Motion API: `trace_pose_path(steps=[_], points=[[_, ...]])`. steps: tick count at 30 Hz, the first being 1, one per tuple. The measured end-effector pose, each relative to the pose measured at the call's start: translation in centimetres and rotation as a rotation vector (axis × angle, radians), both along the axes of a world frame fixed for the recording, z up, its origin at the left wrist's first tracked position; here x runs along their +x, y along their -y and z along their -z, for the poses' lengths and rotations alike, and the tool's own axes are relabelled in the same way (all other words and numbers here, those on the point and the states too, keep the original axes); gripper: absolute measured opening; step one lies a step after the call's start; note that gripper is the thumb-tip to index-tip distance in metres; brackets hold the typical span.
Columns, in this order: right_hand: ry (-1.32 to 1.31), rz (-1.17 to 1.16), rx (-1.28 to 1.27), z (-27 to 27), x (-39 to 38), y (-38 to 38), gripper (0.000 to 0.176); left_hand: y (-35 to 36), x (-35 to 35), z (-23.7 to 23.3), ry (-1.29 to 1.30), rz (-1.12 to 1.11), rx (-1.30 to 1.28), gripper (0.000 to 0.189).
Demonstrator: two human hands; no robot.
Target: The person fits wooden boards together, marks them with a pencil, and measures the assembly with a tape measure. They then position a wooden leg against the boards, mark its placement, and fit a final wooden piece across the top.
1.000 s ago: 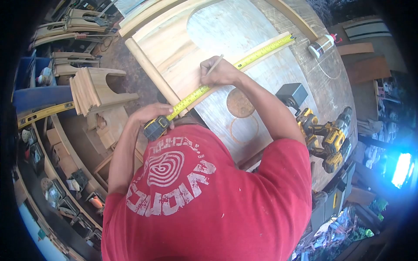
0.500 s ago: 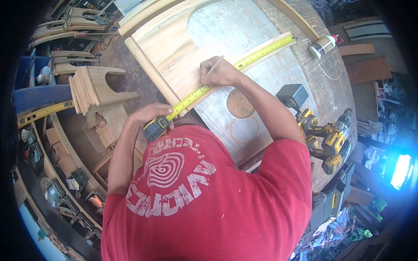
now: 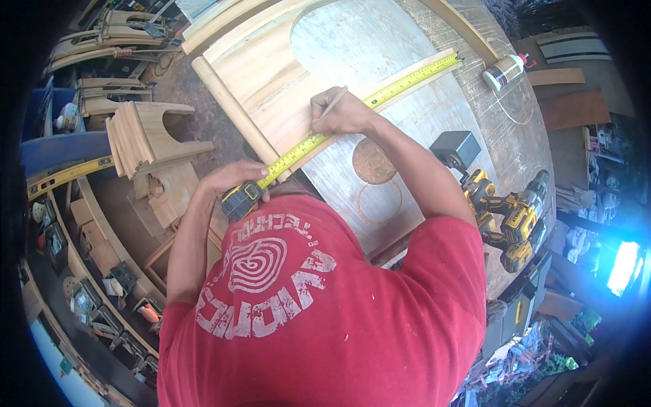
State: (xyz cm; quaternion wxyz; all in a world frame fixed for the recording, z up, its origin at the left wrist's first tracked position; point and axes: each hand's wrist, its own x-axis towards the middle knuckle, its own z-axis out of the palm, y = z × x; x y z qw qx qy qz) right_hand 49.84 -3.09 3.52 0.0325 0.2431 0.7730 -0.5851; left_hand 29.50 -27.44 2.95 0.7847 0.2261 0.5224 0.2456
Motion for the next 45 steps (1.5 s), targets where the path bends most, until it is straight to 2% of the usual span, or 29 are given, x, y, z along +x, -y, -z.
trace_pose_path(steps=[7, 10, 14, 16, 17, 20, 24, 26, 35, 38, 39, 42, 45], points=[[0.01, -0.011, -0.025, 0.1, -0.1, -0.2, 0.013, 0.1, -0.3, 0.7, 0.02, 0.02, 0.03, 0.04], [-0.045, 0.106, -0.179, -0.6, 0.1, -0.8, 0.015, 0.6, -0.1, 1.5, 0.015, 0.014, 0.099, 0.039], [-0.396, 0.288, -0.192, -2.0, 0.2, -0.8, 0.018, -0.4, -1.4, 0.2, -0.094, 0.047, 0.25, 0.038], [-0.568, 0.365, -0.202, -3.4, -0.2, -0.6, 0.019, -1.7, -3.3, -0.7, -0.125, -0.025, 0.247, 0.037], [-0.647, 0.413, -0.268, -3.1, -0.5, -0.5, 0.013, -2.5, -4.4, -1.4, -0.138, -0.057, 0.251, 0.037], [-0.707, 0.486, -0.326, -1.8, -1.6, 0.7, 0.013, -5.1, -9.0, -2.3, -0.262, -0.082, 0.256, 0.036], [-0.513, 0.521, -0.262, 1.4, -2.5, 3.2, 0.014, -7.1, -14.5, -3.0, -0.317, -0.133, 0.266, 0.036], [-0.558, 0.552, -0.414, 2.7, -2.8, 4.3, 0.016, -7.7, -16.7, -3.0, -0.33, -0.164, 0.232, 0.036], [-0.437, 0.689, -0.413, 2.0, -6.7, 4.2, 0.019, -10.9, -25.0, -1.9, -0.355, -0.006, 0.163, 0.034], [-0.447, 0.619, -0.357, 1.2, -10.1, 3.0, 0.019, -11.1, -27.0, -0.7, -0.313, -0.012, 0.201, 0.035], [-0.42, 0.603, -0.25, 1.1, -11.4, 2.1, 0.017, -11.3, -27.3, -0.8, -0.296, -0.007, 0.205, 0.035], [-0.518, 0.498, -0.189, -2.2, -16.3, -1.2, 0.013, -11.6, -28.7, 0.5, -0.231, -0.002, 0.2, 0.036], [-0.376, 0.354, 0.022, -4.3, -21.0, -5.4, 0.012, -12.2, -28.8, -1.3, -0.154, 0.06, 0.128, 0.034]])
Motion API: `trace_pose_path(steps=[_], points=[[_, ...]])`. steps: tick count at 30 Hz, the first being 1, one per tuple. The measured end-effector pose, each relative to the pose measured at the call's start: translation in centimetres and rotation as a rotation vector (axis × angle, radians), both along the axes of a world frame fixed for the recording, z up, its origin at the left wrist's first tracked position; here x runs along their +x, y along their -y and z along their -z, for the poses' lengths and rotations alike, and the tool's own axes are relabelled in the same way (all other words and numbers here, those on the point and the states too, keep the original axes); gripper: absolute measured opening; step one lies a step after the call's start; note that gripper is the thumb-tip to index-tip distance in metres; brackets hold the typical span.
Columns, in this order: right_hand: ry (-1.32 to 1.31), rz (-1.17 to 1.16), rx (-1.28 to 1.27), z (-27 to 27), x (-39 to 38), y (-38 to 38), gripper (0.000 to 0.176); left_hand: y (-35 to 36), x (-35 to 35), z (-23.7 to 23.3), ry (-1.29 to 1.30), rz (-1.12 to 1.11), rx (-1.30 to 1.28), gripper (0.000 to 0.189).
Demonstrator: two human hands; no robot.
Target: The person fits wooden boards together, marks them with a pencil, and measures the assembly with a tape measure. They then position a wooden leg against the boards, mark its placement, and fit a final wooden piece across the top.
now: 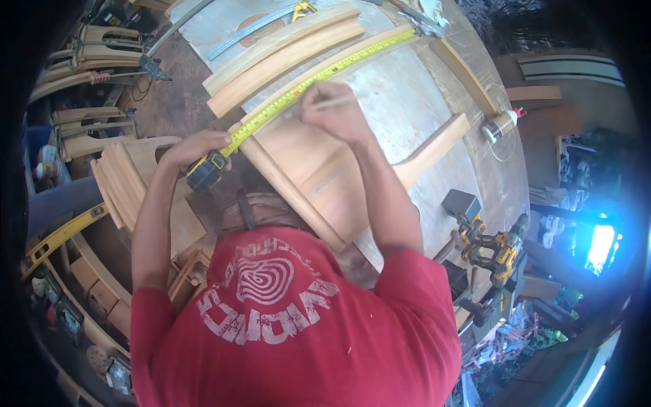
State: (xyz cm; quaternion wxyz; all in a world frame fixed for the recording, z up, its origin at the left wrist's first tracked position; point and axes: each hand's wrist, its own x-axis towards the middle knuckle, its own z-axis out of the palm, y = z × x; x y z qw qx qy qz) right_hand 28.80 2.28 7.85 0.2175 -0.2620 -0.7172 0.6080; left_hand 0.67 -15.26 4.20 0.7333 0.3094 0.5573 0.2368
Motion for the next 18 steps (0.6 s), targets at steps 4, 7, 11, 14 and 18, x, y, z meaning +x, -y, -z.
trace_pose_path(steps=[4, 7, 11, 14, 18], points=[[0.228, -0.145, 0.078, 0.3, -5.5, -4.5, 0.014, 0.2, -0.2, 2.1, 0.003, 0.017, 0.058, 0.036], [0.366, -0.246, 0.082, 1.1, -7.2, -6.0, 0.015, 0.1, -0.4, 1.8, 0.026, 0.017, 0.039, 0.036], [0.438, -0.273, 0.108, 2.4, -7.4, -6.9, 0.012, 0.2, -0.3, 2.2, 0.033, 0.017, 0.066, 0.038], [0.45, -0.282, 0.1, 2.0, -7.5, -6.9, 0.012, 0.0, -0.6, 2.0, 0.054, 0.031, 0.067, 0.037], [0.445, -0.291, 0.093, 2.4, -7.5, -7.3, 0.013, -0.2, -0.7, 1.7, 0.079, 0.044, 0.019, 0.038]])
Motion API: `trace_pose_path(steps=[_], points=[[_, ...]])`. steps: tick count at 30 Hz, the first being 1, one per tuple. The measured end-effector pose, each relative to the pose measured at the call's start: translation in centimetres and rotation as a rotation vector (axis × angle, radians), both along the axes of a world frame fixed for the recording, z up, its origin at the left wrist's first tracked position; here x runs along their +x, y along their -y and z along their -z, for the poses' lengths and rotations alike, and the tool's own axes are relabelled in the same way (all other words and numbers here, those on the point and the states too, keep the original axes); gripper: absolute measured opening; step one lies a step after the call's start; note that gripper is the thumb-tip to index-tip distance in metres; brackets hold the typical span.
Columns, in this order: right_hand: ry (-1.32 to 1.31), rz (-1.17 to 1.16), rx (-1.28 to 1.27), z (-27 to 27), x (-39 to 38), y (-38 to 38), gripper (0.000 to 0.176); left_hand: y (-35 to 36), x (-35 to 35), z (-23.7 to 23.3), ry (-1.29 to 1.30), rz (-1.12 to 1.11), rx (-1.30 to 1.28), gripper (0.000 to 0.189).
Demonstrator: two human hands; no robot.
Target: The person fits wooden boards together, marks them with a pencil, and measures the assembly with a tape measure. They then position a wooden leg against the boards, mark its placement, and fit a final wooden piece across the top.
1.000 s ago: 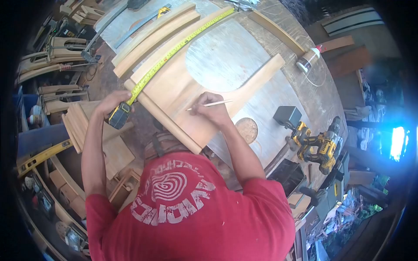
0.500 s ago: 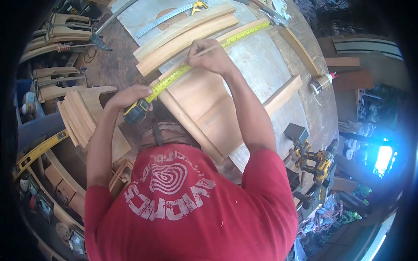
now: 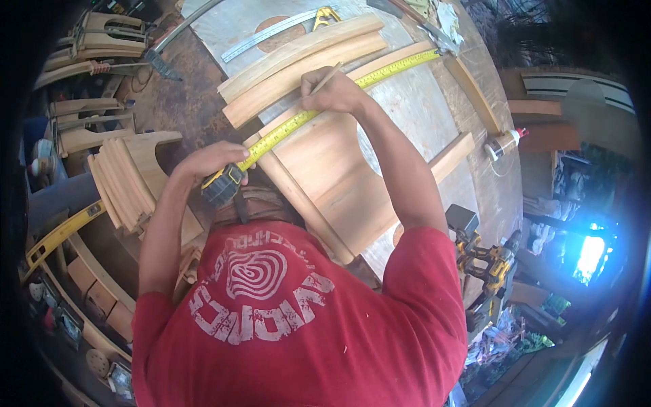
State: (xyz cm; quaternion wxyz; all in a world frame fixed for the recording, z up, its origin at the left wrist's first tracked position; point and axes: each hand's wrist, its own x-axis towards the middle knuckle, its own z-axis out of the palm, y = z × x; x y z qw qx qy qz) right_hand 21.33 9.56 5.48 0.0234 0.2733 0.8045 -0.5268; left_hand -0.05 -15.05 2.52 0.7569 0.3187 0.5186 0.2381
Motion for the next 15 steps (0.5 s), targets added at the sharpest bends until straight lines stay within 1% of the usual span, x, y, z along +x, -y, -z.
trace_pose_path(steps=[3, 12, 15], points=[[0.009, 0.008, 0.025, -0.3, -0.09, 0.4, 0.013, 0.06, -0.09, 0.69, 0.025, -0.002, 0.002, 0.039], [0.038, 0.008, 0.008, -0.69, -0.38, 0.6, 0.014, 0.31, 0.2, 0.89, 0.044, -0.038, -0.015, 0.039], [0.049, 0.017, -0.003, -0.73, -0.56, 0.63, 0.013, 0.33, 0.12, 0.83, 0.031, -0.027, 0.014, 0.039]])
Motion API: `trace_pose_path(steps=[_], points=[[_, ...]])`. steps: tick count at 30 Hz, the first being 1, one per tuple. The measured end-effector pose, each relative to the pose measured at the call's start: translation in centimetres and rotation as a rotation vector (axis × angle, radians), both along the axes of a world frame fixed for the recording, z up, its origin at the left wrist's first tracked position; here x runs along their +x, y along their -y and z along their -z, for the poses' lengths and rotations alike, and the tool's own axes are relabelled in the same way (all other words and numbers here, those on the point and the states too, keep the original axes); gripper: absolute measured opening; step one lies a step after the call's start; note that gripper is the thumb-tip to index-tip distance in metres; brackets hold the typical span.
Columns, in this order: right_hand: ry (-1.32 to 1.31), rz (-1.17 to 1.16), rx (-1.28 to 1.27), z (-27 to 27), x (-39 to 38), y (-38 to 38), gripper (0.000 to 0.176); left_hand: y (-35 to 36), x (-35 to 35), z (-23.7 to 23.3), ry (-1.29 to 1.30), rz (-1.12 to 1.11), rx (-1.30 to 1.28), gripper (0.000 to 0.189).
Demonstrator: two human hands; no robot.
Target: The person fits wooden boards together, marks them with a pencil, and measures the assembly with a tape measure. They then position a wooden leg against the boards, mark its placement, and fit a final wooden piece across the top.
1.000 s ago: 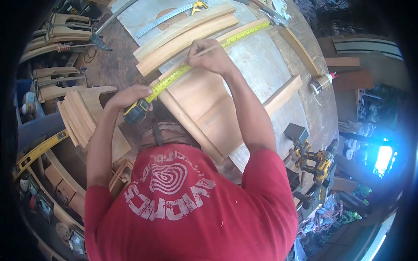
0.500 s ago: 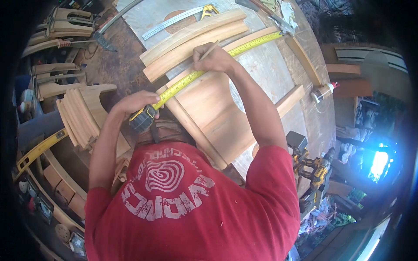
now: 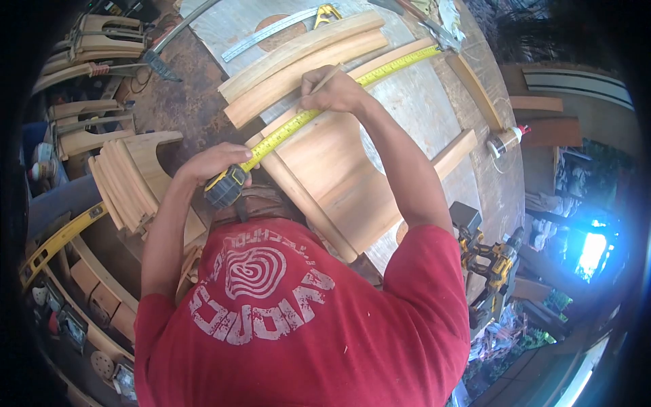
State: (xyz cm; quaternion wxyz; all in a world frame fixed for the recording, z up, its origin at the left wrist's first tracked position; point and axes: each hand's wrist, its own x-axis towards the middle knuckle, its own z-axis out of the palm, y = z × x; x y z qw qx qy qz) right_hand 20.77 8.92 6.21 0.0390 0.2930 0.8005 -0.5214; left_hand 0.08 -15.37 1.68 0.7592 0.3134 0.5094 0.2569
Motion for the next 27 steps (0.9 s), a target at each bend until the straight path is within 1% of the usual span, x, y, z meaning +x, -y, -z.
trace_pose_path(steps=[2, 5, 14, 27], points=[[0.015, 0.011, -0.01, -0.2, -0.1, 0.2, 0.012, 0.0, 0.0, 0.0, 0.006, -0.007, -0.009, 0.039], [-0.018, -0.013, -0.009, 1.0, 0.1, -0.2, 0.011, 0.0, -0.1, 0.3, 0.02, -0.009, -0.008, 0.04], [-0.017, -0.017, -0.01, 0.9, 0.2, 0.1, 0.015, -0.1, -0.2, 0.3, 0.026, 0.005, -0.039, 0.04], [0.008, -0.018, 0.004, 0.5, 0.0, 0.3, 0.016, 0.1, -0.1, 0.3, 0.052, -0.016, -0.026, 0.041]])
